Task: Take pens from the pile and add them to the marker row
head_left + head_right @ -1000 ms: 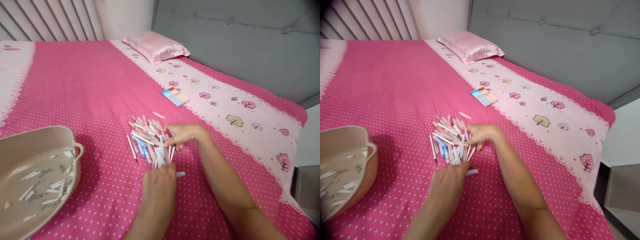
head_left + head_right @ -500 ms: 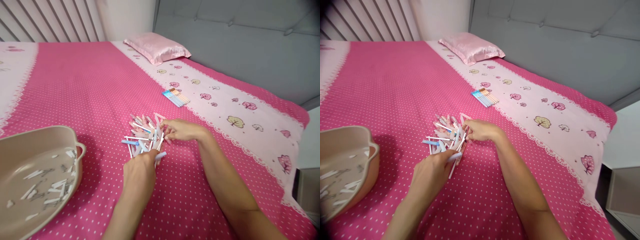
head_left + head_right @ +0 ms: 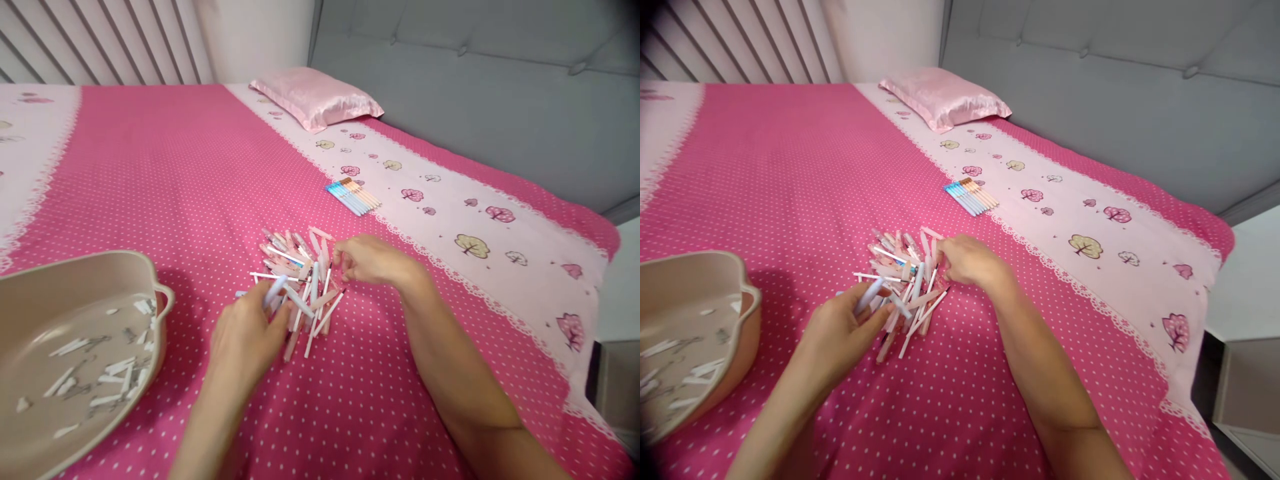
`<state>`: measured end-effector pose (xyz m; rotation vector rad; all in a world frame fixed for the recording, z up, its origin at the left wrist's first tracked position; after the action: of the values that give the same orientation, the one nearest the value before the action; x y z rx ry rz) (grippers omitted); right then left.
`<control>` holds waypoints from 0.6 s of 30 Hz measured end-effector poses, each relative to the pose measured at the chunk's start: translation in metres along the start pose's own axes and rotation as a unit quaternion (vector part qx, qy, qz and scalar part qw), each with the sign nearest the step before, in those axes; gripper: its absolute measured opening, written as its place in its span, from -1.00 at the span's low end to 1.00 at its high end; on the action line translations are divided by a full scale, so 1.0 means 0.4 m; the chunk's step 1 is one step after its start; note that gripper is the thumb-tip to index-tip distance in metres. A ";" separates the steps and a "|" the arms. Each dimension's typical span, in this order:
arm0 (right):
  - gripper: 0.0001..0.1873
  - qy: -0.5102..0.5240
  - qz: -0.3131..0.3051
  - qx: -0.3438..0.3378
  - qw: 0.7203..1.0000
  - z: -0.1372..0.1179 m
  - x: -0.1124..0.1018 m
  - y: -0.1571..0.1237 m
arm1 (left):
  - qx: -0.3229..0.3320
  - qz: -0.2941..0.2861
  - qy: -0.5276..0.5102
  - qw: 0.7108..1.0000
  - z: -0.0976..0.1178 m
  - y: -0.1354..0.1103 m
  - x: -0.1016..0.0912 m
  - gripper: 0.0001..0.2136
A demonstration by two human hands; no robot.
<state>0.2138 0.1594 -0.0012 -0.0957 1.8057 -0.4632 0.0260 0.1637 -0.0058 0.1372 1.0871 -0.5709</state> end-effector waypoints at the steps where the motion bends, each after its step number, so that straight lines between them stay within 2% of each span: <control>1: -0.79 -0.012 -0.002 0.006 1.000 -0.001 -0.003 -0.007 | -0.026 0.006 0.027 0.999 -0.020 -0.001 -0.012 -0.68; 3: -0.84 -0.026 -0.016 0.002 1.000 -0.009 -0.004 -0.023 | -0.088 0.020 0.110 0.990 -0.063 -0.007 -0.041 -0.64; 6: -0.81 -0.050 -0.072 -0.017 0.996 -0.033 0.013 -0.042 | -0.110 0.000 0.182 0.977 -0.100 -0.008 -0.055 -0.60; 9: -0.71 -0.116 -0.119 0.011 0.986 -0.043 0.038 -0.046 | -0.107 -0.016 0.194 0.975 -0.118 0.001 -0.046 -0.60; 11: -0.66 -0.153 -0.129 0.037 0.979 -0.045 0.046 -0.042 | -0.107 -0.004 0.197 0.974 -0.124 0.010 -0.043 -0.60; 15: -0.67 -0.158 -0.130 0.028 0.978 -0.053 0.049 -0.045 | -0.112 0.013 0.190 0.975 -0.134 0.027 -0.032 -0.63; 18: -0.71 -0.165 -0.118 0.027 0.979 -0.049 0.036 -0.059 | -0.102 0.017 0.146 0.984 -0.137 0.038 -0.023 -0.65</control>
<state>0.1871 0.1384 -0.0017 -0.3327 1.4596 -0.6252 -0.0131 0.2006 -0.0264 0.0615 1.4193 -0.4117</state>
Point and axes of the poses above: each hand's wrist, its own y-axis towards the middle knuckle, its own x-axis out of the palm, z = x × y, the point moved 7 cm from there along y, towards the middle knuckle, and after that the axes turned 8 degrees about x, right-handed, at the moved point
